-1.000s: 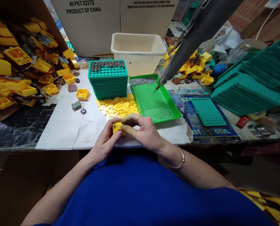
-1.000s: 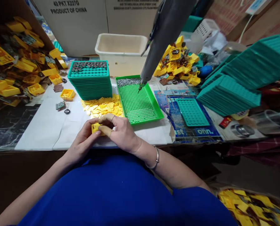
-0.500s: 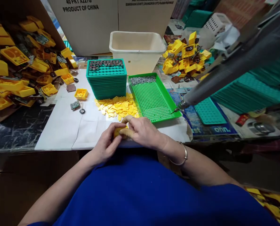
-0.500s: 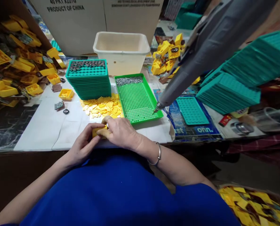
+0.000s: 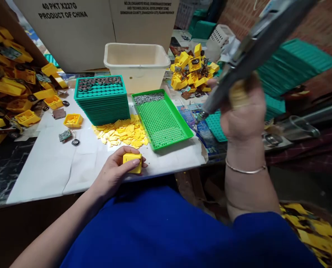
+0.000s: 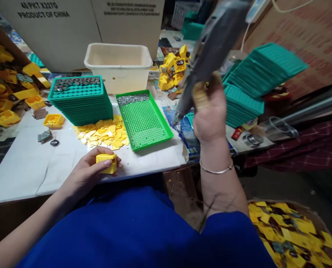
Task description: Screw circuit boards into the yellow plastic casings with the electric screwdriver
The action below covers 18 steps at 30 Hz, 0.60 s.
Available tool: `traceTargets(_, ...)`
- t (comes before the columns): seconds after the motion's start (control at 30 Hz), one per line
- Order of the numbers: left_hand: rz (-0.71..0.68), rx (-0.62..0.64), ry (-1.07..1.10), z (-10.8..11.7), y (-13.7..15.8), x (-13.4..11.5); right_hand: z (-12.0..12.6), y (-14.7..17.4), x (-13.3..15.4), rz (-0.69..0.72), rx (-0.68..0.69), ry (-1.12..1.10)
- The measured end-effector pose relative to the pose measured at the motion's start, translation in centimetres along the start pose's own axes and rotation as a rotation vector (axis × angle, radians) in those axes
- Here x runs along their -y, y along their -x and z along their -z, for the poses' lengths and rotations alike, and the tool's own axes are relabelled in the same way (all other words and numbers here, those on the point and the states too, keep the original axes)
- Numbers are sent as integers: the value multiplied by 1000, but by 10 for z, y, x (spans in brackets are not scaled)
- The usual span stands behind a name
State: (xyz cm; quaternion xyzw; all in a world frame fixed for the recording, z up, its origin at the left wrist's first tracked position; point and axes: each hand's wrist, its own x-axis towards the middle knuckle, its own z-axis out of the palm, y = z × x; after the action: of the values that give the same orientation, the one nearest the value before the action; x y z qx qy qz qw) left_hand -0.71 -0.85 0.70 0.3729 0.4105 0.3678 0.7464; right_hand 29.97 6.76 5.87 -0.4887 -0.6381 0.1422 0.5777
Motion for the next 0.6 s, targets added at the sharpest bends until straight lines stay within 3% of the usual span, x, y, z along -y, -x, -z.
traceTargets(0.13,38,-43,-24,-13,-7,-2,-30,-15,-4,-103,12,-314)
traceTargets(0.3,72,-97,-42,-19,-7,-3,-82,2,12,-147,94,-527)
traceTargets(0.43,55,-116,-45,-19,-6,-3,-109,14,10,-200,135,-470)
traceTargets(0.6,61,-123,-63,-19,-6,-4,-120,19,2,-220,103,-460)
